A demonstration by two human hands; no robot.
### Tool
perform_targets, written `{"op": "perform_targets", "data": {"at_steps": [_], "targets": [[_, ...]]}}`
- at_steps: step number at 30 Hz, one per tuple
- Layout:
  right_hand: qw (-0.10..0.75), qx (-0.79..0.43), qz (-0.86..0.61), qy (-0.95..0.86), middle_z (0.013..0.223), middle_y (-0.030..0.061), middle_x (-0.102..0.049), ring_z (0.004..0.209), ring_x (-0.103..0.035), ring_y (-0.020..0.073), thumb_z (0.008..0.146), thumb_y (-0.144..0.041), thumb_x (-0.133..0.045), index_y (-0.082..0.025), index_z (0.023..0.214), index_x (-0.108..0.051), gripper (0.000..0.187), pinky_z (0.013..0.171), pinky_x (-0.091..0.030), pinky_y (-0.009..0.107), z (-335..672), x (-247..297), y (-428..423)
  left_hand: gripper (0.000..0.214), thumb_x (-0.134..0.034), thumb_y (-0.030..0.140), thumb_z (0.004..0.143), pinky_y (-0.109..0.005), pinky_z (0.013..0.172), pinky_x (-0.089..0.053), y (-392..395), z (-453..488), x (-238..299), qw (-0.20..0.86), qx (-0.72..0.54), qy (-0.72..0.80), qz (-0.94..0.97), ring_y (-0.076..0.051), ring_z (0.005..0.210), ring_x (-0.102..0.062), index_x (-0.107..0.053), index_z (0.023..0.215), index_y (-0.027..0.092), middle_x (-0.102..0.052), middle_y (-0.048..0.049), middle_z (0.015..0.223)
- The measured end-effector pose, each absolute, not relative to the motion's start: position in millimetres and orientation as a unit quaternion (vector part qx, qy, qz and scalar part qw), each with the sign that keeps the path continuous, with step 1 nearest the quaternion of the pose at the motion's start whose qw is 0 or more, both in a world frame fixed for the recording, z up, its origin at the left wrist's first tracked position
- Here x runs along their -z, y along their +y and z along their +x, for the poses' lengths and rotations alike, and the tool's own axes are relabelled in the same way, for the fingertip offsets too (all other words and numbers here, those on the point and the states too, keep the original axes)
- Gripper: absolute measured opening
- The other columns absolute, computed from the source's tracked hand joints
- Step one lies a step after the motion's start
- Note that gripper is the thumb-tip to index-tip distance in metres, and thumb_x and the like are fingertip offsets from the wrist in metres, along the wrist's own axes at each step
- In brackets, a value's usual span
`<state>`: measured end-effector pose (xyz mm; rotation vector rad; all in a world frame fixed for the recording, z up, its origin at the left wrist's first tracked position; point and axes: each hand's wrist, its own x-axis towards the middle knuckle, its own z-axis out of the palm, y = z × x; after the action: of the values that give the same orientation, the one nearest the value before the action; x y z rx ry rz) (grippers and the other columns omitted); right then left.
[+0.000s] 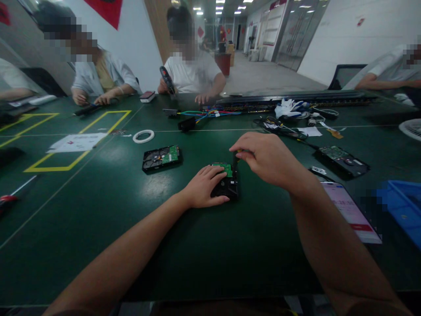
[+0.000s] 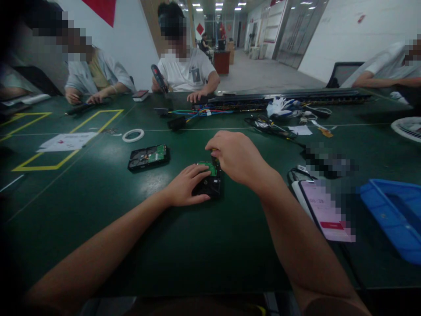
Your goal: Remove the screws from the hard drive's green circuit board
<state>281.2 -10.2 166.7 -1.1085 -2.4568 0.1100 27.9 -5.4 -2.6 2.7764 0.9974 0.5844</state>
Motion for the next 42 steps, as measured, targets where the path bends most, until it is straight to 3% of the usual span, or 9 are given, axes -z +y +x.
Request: {"op": "perform_targets", "data": {"at_steps": [9,16,19,25,31,37,42], "targets": [[0.202,-0.005,-0.493,-0.846,0.105,0.0106,-0.083,0.094,-0.074,0.0261,0.097,-0.021,-0.08,-0.017,0.103,-0.079,0.007,0.084,-0.048,0.036,278,-171,-13,0.085,-0.065,0.078,0.101,-0.067,0.136,-0.034,-6,27,3,0.065,-0.195,0.33,0.921,-0.044,0.158,-0.051,-0.055,0.162,0.02,-0.053,-0.0201,0.169],[0.154,0.052,-0.557,-0.815,0.097,0.0108,-0.081,0.087,-0.07,0.0266,0.102,-0.04,-0.08,-0.018,0.101,-0.078,0.022,0.072,-0.039,0.036,270,-175,-21,0.085,-0.066,0.077,0.1,-0.069,0.134,-0.036,-6,27,3,0.065,-0.196,0.333,0.92,-0.045,0.157,-0.05,-0.055,0.162,0.021,-0.053,-0.0198,0.168],[0.146,0.052,-0.558,-0.815,0.098,0.011,-0.081,0.088,-0.071,0.0266,0.102,-0.041,-0.079,-0.018,0.101,-0.079,0.023,0.073,-0.039,0.036,271,-175,-19,0.084,-0.066,0.078,0.1,-0.068,0.134,-0.037,-6,27,3,0.066,-0.197,0.336,0.919,-0.044,0.157,-0.051,-0.056,0.161,0.021,-0.054,-0.0194,0.168],[0.15,0.03,-0.511,-0.846,0.112,0.0124,-0.083,0.101,-0.076,0.0283,0.101,-0.022,-0.076,-0.017,0.109,-0.081,0.011,0.084,-0.048,0.037,275,-173,-17,0.086,-0.066,0.078,0.1,-0.066,0.136,-0.035,-5,27,4,0.062,-0.196,0.33,0.921,-0.044,0.157,-0.051,-0.056,0.161,0.018,-0.053,-0.0209,0.168],[0.175,0.014,-0.466,-0.867,0.117,0.0111,-0.086,0.109,-0.078,0.0284,0.101,-0.012,-0.064,-0.019,0.117,-0.084,0.026,0.094,-0.053,0.038,279,-167,-15,0.086,-0.064,0.079,0.101,-0.067,0.136,-0.034,-5,27,4,0.064,-0.194,0.331,0.921,-0.044,0.158,-0.051,-0.055,0.161,0.018,-0.053,-0.0206,0.168],[0.173,0.022,-0.477,-0.861,0.114,0.0113,-0.086,0.103,-0.078,0.0279,0.102,-0.013,-0.061,-0.02,0.118,-0.085,0.029,0.09,-0.053,0.038,278,-167,-15,0.086,-0.065,0.078,0.1,-0.067,0.137,-0.033,-6,27,3,0.066,-0.194,0.335,0.92,-0.044,0.158,-0.051,-0.056,0.161,0.019,-0.054,-0.0205,0.167],[0.125,0.057,-0.527,-0.838,0.116,0.0143,-0.084,0.102,-0.076,0.0295,0.105,-0.028,-0.069,-0.018,0.116,-0.084,0.021,0.083,-0.05,0.038,274,-172,-18,0.085,-0.065,0.078,0.101,-0.067,0.137,-0.033,-5,28,3,0.062,-0.192,0.331,0.922,-0.043,0.158,-0.051,-0.056,0.16,0.017,-0.054,-0.0216,0.167]]}}
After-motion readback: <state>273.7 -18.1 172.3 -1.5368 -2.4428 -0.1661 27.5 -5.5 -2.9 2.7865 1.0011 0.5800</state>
